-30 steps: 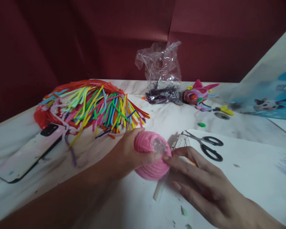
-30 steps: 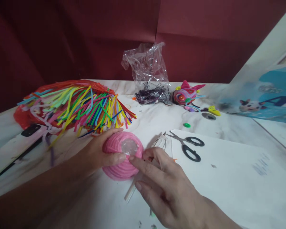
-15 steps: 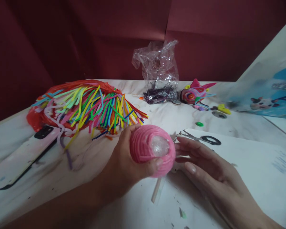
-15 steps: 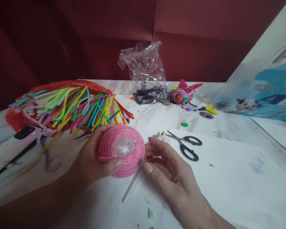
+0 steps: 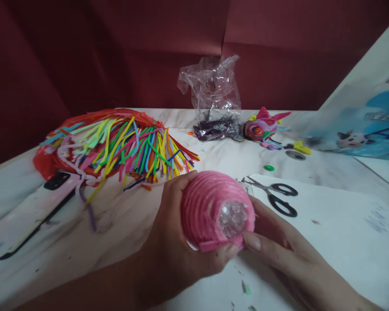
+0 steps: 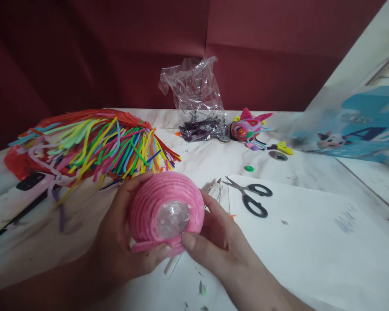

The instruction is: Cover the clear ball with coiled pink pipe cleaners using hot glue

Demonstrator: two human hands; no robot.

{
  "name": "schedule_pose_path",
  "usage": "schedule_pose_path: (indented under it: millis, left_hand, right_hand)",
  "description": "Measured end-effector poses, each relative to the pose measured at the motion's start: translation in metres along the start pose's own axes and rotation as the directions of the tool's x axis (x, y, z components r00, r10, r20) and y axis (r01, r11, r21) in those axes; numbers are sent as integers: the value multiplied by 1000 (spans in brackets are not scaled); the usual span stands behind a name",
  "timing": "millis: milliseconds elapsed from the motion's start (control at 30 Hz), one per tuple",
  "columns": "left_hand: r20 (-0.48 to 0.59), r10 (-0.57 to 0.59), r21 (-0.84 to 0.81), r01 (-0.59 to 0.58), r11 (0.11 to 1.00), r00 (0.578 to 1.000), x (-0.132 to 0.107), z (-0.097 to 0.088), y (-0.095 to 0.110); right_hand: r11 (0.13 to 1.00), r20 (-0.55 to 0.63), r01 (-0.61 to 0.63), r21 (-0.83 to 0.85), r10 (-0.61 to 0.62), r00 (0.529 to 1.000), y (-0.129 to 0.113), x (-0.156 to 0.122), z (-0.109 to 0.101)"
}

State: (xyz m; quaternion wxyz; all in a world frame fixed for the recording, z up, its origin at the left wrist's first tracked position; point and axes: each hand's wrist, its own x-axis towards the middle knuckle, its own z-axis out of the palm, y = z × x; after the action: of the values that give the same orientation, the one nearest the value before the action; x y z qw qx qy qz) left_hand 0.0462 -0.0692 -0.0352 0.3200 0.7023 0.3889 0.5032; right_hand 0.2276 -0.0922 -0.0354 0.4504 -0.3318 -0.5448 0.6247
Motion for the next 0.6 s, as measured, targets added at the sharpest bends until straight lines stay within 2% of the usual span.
schedule_pose_path:
  millis: [267, 500, 600]
  left_hand:
    - [-27, -8, -8, 8, 1000, 1000, -2, 4, -1]
    - [52, -64, -8, 64, 998, 997, -2, 2, -1]
    - [62, -53, 24, 51, 998, 997, -3, 2, -3]
  right_hand:
    - [999, -34, -27, 44, 29, 999, 2, -3, 1]
    - [999, 4, -20, 41, 20, 1000, 1, -2, -2]
    - [999, -1, -32, 7, 32, 999, 0, 0, -1]
